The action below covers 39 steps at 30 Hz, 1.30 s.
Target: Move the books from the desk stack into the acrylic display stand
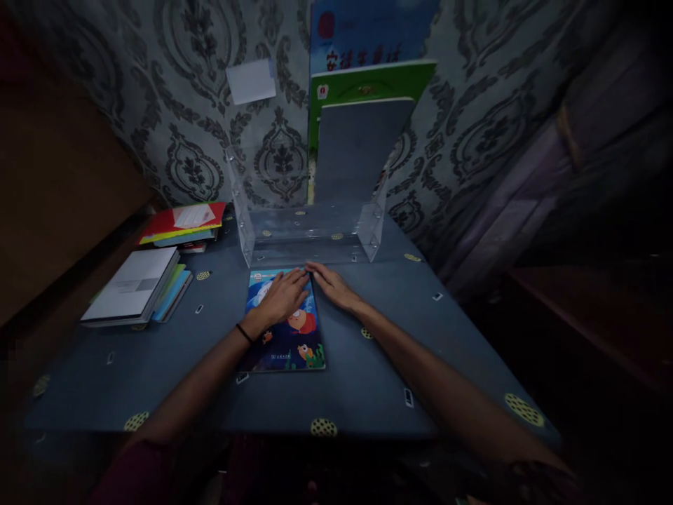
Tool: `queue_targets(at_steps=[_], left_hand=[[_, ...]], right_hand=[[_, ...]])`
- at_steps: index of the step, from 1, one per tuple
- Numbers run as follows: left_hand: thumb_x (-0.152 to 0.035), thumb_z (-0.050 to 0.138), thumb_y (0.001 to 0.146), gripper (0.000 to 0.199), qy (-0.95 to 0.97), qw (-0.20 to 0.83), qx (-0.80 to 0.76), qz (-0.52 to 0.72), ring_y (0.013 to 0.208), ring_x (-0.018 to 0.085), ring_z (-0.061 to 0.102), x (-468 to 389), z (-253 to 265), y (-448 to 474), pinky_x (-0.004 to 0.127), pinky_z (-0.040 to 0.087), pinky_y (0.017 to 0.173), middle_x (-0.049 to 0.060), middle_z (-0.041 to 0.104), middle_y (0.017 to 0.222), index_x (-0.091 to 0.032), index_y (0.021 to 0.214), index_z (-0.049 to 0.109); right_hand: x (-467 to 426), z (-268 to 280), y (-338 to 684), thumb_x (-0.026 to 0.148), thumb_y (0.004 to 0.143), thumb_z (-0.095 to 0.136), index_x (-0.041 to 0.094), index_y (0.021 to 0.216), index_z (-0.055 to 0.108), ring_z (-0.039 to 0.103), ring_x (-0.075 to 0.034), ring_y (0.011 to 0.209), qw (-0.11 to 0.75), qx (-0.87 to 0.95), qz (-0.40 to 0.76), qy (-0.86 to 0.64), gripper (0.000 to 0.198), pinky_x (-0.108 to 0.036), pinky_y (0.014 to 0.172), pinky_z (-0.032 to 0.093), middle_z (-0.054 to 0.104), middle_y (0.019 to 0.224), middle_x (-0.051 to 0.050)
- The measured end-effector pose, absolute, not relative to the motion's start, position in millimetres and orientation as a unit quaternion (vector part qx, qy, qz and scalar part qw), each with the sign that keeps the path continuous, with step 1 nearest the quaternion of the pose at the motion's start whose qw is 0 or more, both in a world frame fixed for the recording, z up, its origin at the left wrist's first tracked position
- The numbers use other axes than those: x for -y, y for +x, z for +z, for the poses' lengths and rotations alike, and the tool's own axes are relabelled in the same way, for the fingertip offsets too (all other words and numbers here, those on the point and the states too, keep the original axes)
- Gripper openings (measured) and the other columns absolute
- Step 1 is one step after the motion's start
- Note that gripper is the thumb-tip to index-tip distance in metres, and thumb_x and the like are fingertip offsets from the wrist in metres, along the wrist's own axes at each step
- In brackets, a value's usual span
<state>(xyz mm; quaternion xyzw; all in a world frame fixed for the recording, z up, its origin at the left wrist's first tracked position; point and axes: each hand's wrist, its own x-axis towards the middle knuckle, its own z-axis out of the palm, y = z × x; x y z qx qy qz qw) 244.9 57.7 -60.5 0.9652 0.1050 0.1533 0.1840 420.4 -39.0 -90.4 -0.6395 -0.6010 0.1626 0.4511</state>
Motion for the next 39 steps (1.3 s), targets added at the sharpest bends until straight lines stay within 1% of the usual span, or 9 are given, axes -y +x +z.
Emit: queue_targets(at_steps=[5,9,18,22,27,30,32,36,39], left_hand=[[-0.028,0.048,0.1,0.04,0.975,0.162,-0.089,0.126,0.148,0.03,0.041,-47,-55,232,0.059,0.027,0.121,0.016,0.053,0.152,-0.02,0.138,0.059],[-0.039,0.047,0.103,0.043,0.982,0.153,-0.052,0.096,0.151,0.03,0.037,-22,-48,204,0.061,0.025,0.122,0.013,0.052,0.153,-0.023,0.142,0.055],[-0.066,0.047,0.098,0.073,0.995,0.096,-0.006,0.036,0.156,0.03,0.025,24,-43,152,0.056,0.021,0.126,0.013,0.035,0.165,-0.023,0.156,0.037],[-0.066,0.044,0.098,0.071,0.978,0.133,-0.136,0.082,0.155,0.032,0.025,2,-51,137,0.056,0.027,0.123,0.013,0.031,0.166,-0.027,0.157,0.035],[-0.05,0.052,0.099,0.065,0.918,0.158,-0.341,0.125,0.151,0.04,0.032,-31,-62,124,0.062,0.03,0.119,0.024,0.04,0.159,-0.014,0.152,0.041],[-0.046,0.06,0.094,0.064,0.895,0.252,-0.323,0.178,0.147,0.037,0.04,-41,-64,122,0.059,0.031,0.12,0.02,0.049,0.153,-0.017,0.149,0.045],[-0.047,0.065,0.09,0.064,0.839,0.368,-0.321,0.242,0.139,0.035,0.05,-46,-62,123,0.054,0.038,0.117,0.017,0.055,0.148,-0.02,0.145,0.048],[-0.038,0.079,0.077,0.069,0.612,0.606,-0.375,0.343,0.114,0.028,0.068,-46,-56,132,0.042,0.056,0.099,0.014,0.066,0.13,-0.018,0.137,0.052],[-0.025,0.084,0.068,0.058,0.495,0.711,-0.376,0.33,0.095,0.024,0.073,-39,-50,139,0.035,0.06,0.087,0.01,0.074,0.108,-0.015,0.121,0.062]], right_hand=[[42,-88,419,0.041,0.104,0.035,0.018,0.143,0.053,0.06,-0.023,0.13,0.449,0.606,0.171,-0.634,0.048,-0.048,0.113,0.044,0.065,0.138,-0.014],[44,-89,418,0.043,0.105,0.035,0.018,0.142,0.054,0.06,-0.023,0.13,0.456,0.607,0.171,-0.629,0.048,-0.047,0.114,0.044,0.065,0.138,-0.014],[42,-99,418,0.037,0.102,0.043,0.019,0.142,0.056,0.058,-0.025,0.131,0.428,0.619,0.133,-0.645,0.045,-0.048,0.114,0.044,0.062,0.142,-0.013],[45,-99,413,0.035,0.1,0.048,0.017,0.146,0.052,0.056,-0.029,0.133,0.377,0.642,0.091,-0.661,0.049,-0.051,0.114,0.043,0.061,0.144,-0.015],[46,-100,406,0.029,0.102,0.044,0.018,0.146,0.052,0.047,-0.028,0.142,0.309,0.665,0.044,-0.679,0.046,-0.053,0.118,0.037,0.052,0.153,-0.015],[45,-100,401,0.026,0.103,0.042,0.02,0.148,0.051,0.046,-0.027,0.143,0.284,0.662,0.031,-0.693,0.046,-0.053,0.118,0.036,0.051,0.154,-0.014],[45,-100,398,0.023,0.102,0.041,0.021,0.15,0.049,0.046,-0.027,0.144,0.274,0.659,0.029,-0.7,0.048,-0.052,0.118,0.036,0.05,0.155,-0.014],[46,-99,394,0.025,0.103,0.039,0.019,0.15,0.049,0.046,-0.029,0.144,0.274,0.655,0.028,-0.704,0.048,-0.053,0.118,0.036,0.049,0.155,-0.016],[46,-97,394,0.023,0.103,0.039,0.016,0.147,0.051,0.047,-0.03,0.143,0.284,0.655,0.034,-0.699,0.047,-0.054,0.118,0.036,0.051,0.153,-0.018]])
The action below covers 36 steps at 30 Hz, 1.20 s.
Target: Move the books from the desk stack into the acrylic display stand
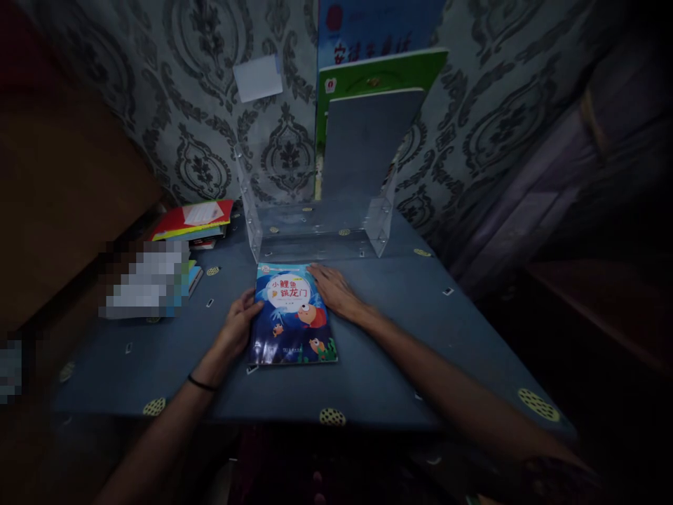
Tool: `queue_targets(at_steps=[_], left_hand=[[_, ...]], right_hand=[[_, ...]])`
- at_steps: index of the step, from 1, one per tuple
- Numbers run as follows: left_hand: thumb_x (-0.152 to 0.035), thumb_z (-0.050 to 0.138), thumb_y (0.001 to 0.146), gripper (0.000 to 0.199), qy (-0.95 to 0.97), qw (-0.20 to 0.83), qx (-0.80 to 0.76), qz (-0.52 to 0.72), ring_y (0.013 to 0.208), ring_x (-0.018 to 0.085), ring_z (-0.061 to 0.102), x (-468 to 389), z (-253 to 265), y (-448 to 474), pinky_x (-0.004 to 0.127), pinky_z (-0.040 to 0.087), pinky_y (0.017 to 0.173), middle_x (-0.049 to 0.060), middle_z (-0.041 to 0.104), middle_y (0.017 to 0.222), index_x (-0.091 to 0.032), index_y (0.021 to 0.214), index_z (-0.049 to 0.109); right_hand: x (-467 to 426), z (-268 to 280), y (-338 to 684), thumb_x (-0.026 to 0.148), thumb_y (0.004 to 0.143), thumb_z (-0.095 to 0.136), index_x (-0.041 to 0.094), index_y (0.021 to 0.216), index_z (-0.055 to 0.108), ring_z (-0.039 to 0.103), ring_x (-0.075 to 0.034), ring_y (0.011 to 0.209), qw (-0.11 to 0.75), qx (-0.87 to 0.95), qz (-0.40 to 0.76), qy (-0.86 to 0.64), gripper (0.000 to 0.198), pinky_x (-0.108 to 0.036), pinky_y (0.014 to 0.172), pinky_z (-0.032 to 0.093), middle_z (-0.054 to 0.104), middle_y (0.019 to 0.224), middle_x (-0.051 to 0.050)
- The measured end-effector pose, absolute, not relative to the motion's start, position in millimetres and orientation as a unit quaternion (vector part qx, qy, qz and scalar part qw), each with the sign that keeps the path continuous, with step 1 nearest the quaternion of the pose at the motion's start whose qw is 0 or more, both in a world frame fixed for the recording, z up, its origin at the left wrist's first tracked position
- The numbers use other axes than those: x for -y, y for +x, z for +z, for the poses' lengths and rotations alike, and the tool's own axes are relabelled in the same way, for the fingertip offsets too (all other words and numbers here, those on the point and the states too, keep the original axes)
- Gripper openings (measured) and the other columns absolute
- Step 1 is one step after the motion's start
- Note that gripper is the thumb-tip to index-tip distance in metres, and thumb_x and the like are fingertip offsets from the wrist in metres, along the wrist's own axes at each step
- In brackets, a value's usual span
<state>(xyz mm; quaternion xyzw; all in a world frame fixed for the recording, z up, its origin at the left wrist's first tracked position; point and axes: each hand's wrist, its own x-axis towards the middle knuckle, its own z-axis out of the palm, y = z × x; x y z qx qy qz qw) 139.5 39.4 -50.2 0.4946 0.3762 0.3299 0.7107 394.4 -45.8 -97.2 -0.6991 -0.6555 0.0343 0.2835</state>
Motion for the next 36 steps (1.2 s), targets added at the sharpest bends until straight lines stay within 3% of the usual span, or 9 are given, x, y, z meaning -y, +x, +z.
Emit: queue_targets(at_steps=[4,9,13,16,19,21,26,31,36], left_hand=[[-0.015,0.085,0.064,0.047,0.456,0.767,-0.35,0.283,0.079,0.019,0.074,-38,-36,144,0.03,0.061,0.079,0.007,0.076,0.092,-0.013,0.107,0.067],[-0.027,0.081,0.074,0.055,0.59,0.685,-0.309,0.295,0.086,0.02,0.074,-45,12,139,0.028,0.061,0.078,0.01,0.077,0.103,-0.013,0.124,0.064],[-0.035,0.061,0.094,0.051,0.839,0.383,-0.214,0.321,0.115,0.025,0.068,-27,65,129,0.036,0.058,0.097,0.011,0.068,0.134,-0.018,0.142,0.056],[-0.022,0.043,0.102,0.054,0.953,0.132,-0.137,0.236,0.118,0.024,0.067,1,83,124,0.037,0.058,0.097,0.009,0.064,0.142,-0.025,0.155,0.04],[-0.007,0.038,0.098,0.065,0.984,-0.069,-0.081,0.145,0.133,0.029,0.058,23,65,125,0.042,0.055,0.102,0.011,0.056,0.151,-0.026,0.16,0.031],[-0.003,0.039,0.095,0.07,0.983,-0.134,-0.08,0.101,0.138,0.032,0.053,30,38,128,0.043,0.054,0.104,0.014,0.05,0.155,-0.022,0.161,0.027],[-0.004,0.037,0.095,0.064,0.994,-0.096,-0.049,0.001,0.136,0.034,0.055,32,-27,126,0.043,0.054,0.102,0.014,0.053,0.153,-0.021,0.157,0.036],[-0.009,0.039,0.098,0.06,0.999,-0.003,-0.043,0.012,0.147,0.035,0.041,31,-39,119,0.048,0.047,0.111,0.013,0.047,0.157,-0.024,0.157,0.034],[-0.04,0.046,0.104,0.049,0.993,0.085,-0.065,0.045,0.148,0.035,0.04,24,-37,126,0.053,0.041,0.116,0.013,0.049,0.156,-0.02,0.149,0.046]], right_hand=[[47,-97,399,0.023,0.1,0.044,0.013,0.146,0.052,0.052,-0.03,0.139,0.32,0.654,0.053,-0.684,0.048,-0.055,0.117,0.039,0.056,0.148,-0.019],[53,-81,398,0.037,0.102,0.047,0.02,0.144,0.057,0.046,-0.028,0.144,0.463,0.646,0.065,-0.604,0.046,-0.053,0.12,0.036,0.048,0.156,-0.015],[60,-47,388,0.055,0.102,0.049,0.029,0.137,0.063,0.041,-0.028,0.147,0.618,0.583,0.092,-0.52,0.046,-0.054,0.123,0.028,0.049,0.156,-0.008],[65,-22,386,0.069,0.099,0.044,0.031,0.133,0.063,0.054,-0.029,0.136,0.719,0.478,0.224,-0.451,0.054,-0.054,0.113,0.042,0.058,0.148,-0.007],[68,-16,394,0.077,0.096,0.037,0.031,0.137,0.057,0.068,-0.027,0.114,0.74,0.382,0.381,-0.401,0.066,-0.048,0.096,0.055,0.069,0.13,-0.009],[68,-23,401,0.075,0.095,0.041,0.028,0.136,0.056,0.072,-0.025,0.1,0.717,0.341,0.449,-0.41,0.064,-0.042,0.085,0.059,0.074,0.116,-0.009],[61,-57,412,0.048,0.088,0.07,0.023,0.122,0.063,0.072,-0.021,0.081,0.662,0.302,0.451,-0.517,0.043,-0.033,0.073,0.059,0.076,0.097,-0.008],[52,-77,411,0.039,0.073,0.079,0.021,0.119,0.066,0.067,-0.018,0.076,0.631,0.404,0.346,-0.565,0.05,-0.03,0.07,0.056,0.071,0.085,-0.001],[48,-87,407,0.037,0.072,0.074,0.02,0.114,0.068,0.063,-0.016,0.072,0.612,0.45,0.293,-0.581,0.046,-0.029,0.066,0.052,0.066,0.081,0.001]])
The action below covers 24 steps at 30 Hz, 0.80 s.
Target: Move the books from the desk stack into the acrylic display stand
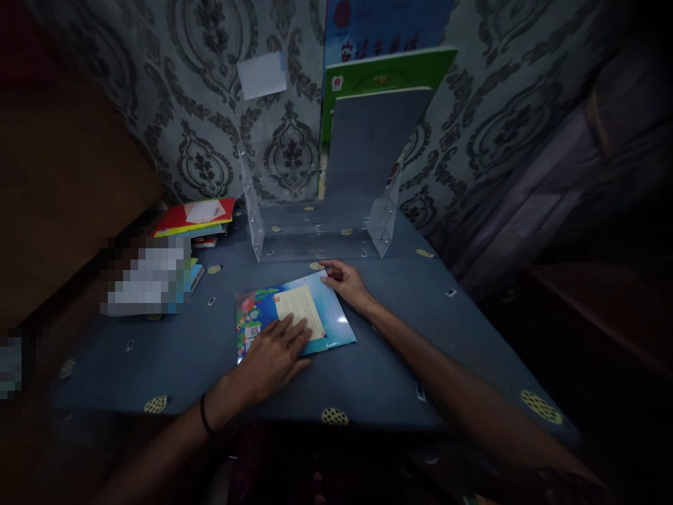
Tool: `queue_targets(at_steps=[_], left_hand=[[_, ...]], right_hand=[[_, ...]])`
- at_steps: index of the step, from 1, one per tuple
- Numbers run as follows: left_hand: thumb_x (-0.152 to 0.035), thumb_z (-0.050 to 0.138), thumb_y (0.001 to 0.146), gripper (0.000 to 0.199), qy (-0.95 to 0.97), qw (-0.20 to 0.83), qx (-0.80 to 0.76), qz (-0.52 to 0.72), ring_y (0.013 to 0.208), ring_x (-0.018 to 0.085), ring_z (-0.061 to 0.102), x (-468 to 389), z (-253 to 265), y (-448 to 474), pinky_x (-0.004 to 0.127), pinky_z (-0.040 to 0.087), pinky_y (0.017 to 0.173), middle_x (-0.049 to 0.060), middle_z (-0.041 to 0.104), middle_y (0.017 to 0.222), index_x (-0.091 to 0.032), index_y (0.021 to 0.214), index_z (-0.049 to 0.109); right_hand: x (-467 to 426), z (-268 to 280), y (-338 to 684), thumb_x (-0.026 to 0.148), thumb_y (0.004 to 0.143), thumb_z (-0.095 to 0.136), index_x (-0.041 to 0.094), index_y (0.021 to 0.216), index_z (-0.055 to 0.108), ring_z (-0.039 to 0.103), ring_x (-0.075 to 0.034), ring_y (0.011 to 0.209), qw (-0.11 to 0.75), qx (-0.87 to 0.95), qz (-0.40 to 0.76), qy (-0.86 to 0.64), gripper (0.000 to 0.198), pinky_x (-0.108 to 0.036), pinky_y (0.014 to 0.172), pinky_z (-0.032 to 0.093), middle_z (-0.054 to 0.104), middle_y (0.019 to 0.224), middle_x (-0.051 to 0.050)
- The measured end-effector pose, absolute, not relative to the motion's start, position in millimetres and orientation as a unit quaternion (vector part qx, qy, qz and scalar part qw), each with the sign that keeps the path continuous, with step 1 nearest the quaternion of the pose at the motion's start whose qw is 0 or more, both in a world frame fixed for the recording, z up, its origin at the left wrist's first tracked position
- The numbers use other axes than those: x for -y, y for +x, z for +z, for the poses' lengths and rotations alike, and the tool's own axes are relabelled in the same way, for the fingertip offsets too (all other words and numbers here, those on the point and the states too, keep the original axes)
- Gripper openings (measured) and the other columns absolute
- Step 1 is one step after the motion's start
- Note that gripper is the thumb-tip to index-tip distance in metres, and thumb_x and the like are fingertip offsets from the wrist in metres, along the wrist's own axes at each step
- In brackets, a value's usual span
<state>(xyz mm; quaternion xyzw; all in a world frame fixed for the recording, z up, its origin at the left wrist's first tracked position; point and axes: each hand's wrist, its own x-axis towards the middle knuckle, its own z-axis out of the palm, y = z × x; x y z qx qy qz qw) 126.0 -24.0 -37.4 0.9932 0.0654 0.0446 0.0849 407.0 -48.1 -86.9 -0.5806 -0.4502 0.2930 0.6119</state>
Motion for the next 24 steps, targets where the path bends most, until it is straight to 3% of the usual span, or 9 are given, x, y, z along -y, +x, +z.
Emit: queue_targets(at_steps=[5,12,19,24], left_hand=[[-0.038,0.044,0.105,0.048,0.979,0.147,-0.109,0.092,0.15,0.031,0.038,-3,-45,148,0.056,0.027,0.123,0.017,0.047,0.156,-0.017,0.147,0.049],[-0.032,0.049,0.102,0.045,0.964,0.184,-0.141,0.132,0.147,0.029,0.043,-37,-52,184,0.054,0.026,0.124,0.019,0.046,0.156,-0.016,0.144,0.051],[-0.031,0.046,0.103,0.046,0.964,0.165,-0.169,0.122,0.15,0.031,0.037,-29,-52,174,0.06,0.02,0.124,0.019,0.042,0.159,-0.016,0.146,0.049],[-0.03,0.046,0.102,0.046,0.962,0.112,-0.221,0.114,0.148,0.034,0.04,-26,-48,136,0.063,0.022,0.122,0.021,0.045,0.156,-0.014,0.145,0.051]], right_hand=[[50,-87,404,0.035,0.075,0.07,0.019,0.115,0.07,0.063,-0.017,0.074,0.605,0.47,0.26,-0.588,0.043,-0.03,0.068,0.052,0.066,0.083,-0.001],[53,-86,399,0.033,0.079,0.065,0.02,0.109,0.074,0.065,-0.02,0.078,0.576,0.489,0.213,-0.619,0.034,-0.034,0.073,0.054,0.071,0.087,-0.004],[53,-88,401,0.029,0.08,0.064,0.02,0.105,0.075,0.066,-0.02,0.078,0.558,0.489,0.195,-0.642,0.03,-0.034,0.074,0.055,0.071,0.085,-0.003],[53,-89,402,0.029,0.079,0.065,0.019,0.104,0.075,0.066,-0.021,0.076,0.552,0.487,0.198,-0.648,0.029,-0.034,0.071,0.055,0.07,0.083,-0.003]])
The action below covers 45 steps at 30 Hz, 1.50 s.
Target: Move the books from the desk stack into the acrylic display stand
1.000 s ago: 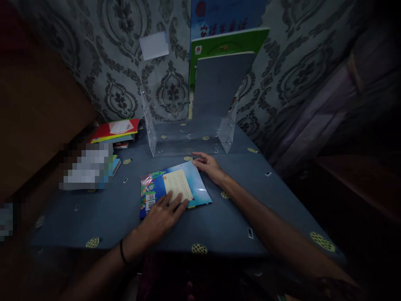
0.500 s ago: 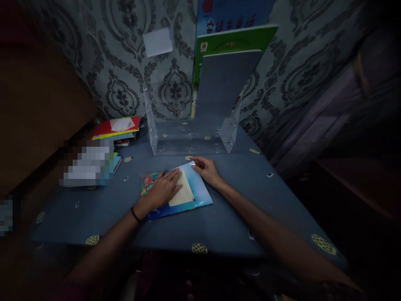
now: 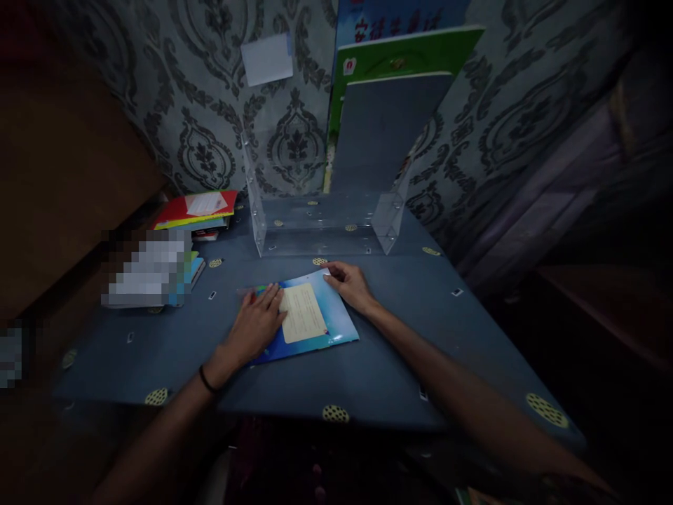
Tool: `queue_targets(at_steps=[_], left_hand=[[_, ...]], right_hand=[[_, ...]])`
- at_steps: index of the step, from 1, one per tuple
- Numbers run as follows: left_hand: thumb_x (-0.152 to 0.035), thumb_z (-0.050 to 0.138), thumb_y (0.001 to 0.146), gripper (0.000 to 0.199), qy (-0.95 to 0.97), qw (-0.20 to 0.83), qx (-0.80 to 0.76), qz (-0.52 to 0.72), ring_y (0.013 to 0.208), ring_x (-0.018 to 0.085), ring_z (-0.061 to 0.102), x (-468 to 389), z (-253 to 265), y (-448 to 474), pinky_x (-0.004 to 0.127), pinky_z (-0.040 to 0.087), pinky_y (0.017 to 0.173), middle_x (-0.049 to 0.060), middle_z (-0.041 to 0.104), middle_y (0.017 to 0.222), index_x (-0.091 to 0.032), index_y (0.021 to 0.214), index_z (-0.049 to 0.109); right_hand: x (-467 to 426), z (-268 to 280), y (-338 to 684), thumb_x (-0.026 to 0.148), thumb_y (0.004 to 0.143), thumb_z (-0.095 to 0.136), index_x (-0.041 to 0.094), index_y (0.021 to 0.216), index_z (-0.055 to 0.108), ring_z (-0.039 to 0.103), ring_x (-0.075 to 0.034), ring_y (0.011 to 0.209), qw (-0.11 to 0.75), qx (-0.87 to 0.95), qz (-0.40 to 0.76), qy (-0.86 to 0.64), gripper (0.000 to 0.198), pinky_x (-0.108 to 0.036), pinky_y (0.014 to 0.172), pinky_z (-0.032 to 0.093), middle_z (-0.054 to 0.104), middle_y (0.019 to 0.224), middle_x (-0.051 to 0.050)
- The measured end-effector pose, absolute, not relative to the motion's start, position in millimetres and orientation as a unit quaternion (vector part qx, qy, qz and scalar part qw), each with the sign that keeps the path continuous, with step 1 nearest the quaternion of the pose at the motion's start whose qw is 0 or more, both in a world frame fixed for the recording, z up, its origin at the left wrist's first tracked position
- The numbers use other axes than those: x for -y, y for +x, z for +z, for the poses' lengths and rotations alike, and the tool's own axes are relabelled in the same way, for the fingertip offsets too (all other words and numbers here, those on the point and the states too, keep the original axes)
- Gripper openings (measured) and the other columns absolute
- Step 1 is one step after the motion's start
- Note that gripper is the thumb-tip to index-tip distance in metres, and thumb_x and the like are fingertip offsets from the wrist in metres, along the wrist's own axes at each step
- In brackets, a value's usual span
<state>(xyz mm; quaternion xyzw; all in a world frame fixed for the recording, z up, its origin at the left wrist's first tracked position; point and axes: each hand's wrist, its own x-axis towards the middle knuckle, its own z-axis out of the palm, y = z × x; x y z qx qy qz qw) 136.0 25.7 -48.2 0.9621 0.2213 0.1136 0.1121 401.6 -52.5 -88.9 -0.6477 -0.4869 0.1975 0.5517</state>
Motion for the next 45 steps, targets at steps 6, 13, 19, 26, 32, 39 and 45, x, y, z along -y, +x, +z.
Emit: queue_targets(at_steps=[6,13,19,26,32,39,45], left_hand=[[-0.034,0.045,0.102,0.045,0.941,0.096,-0.293,0.139,0.145,0.034,0.046,-40,-50,104,0.06,0.028,0.122,0.018,0.05,0.154,-0.017,0.143,0.055],[-0.033,0.046,0.1,0.044,0.934,0.108,-0.299,0.165,0.145,0.032,0.046,-42,-54,101,0.058,0.029,0.122,0.017,0.052,0.153,-0.018,0.141,0.057],[-0.034,0.047,0.1,0.043,0.928,0.124,-0.298,0.188,0.144,0.033,0.046,-42,-58,101,0.06,0.028,0.122,0.018,0.052,0.152,-0.018,0.139,0.058],[-0.034,0.045,0.101,0.045,0.931,0.12,-0.299,0.171,0.145,0.034,0.045,-42,-55,101,0.062,0.026,0.121,0.019,0.05,0.154,-0.017,0.142,0.056],[-0.034,0.043,0.102,0.046,0.936,0.092,-0.301,0.156,0.146,0.033,0.044,-41,-56,101,0.061,0.029,0.12,0.018,0.049,0.155,-0.018,0.144,0.054],[-0.033,0.037,0.105,0.046,0.951,-0.011,-0.3,0.076,0.146,0.033,0.044,-37,-40,110,0.066,0.031,0.118,0.017,0.048,0.156,-0.018,0.147,0.051],[-0.035,0.039,0.107,0.046,0.977,-0.009,-0.208,0.039,0.152,0.032,0.033,-34,-34,157,0.066,0.034,0.116,0.017,0.038,0.162,-0.02,0.149,0.047]], right_hand=[[52,-90,400,0.026,0.082,0.061,0.019,0.108,0.073,0.067,-0.021,0.076,0.523,0.501,0.176,-0.666,0.029,-0.033,0.069,0.056,0.069,0.082,-0.002],[59,-79,386,0.019,0.086,0.057,0.019,0.115,0.072,0.065,-0.032,0.104,0.424,0.553,0.067,-0.714,0.033,-0.052,0.1,0.051,0.071,0.11,-0.012],[62,-71,312,0.03,0.101,0.05,0.022,0.147,0.054,0.043,-0.028,0.145,0.276,0.75,0.066,-0.597,0.046,-0.05,0.122,0.034,0.05,0.155,-0.011],[63,-70,307,0.039,0.106,0.044,0.012,0.153,0.044,0.03,-0.028,0.153,0.209,0.754,0.099,-0.615,0.054,-0.051,0.126,0.028,0.039,0.161,-0.018],[81,-78,361,0.034,0.106,0.04,0.016,0.148,0.052,0.037,-0.029,0.149,0.236,0.695,0.077,-0.675,0.048,-0.058,0.125,0.026,0.047,0.156,-0.016],[84,-78,396,0.042,0.106,0.038,0.026,0.142,0.058,0.05,-0.029,0.141,0.364,0.65,0.16,-0.648,0.045,-0.057,0.12,0.035,0.059,0.147,-0.009],[82,-66,402,0.054,0.106,0.037,0.027,0.144,0.056,0.059,-0.027,0.13,0.462,0.591,0.247,-0.613,0.051,-0.051,0.116,0.041,0.068,0.135,-0.008]])
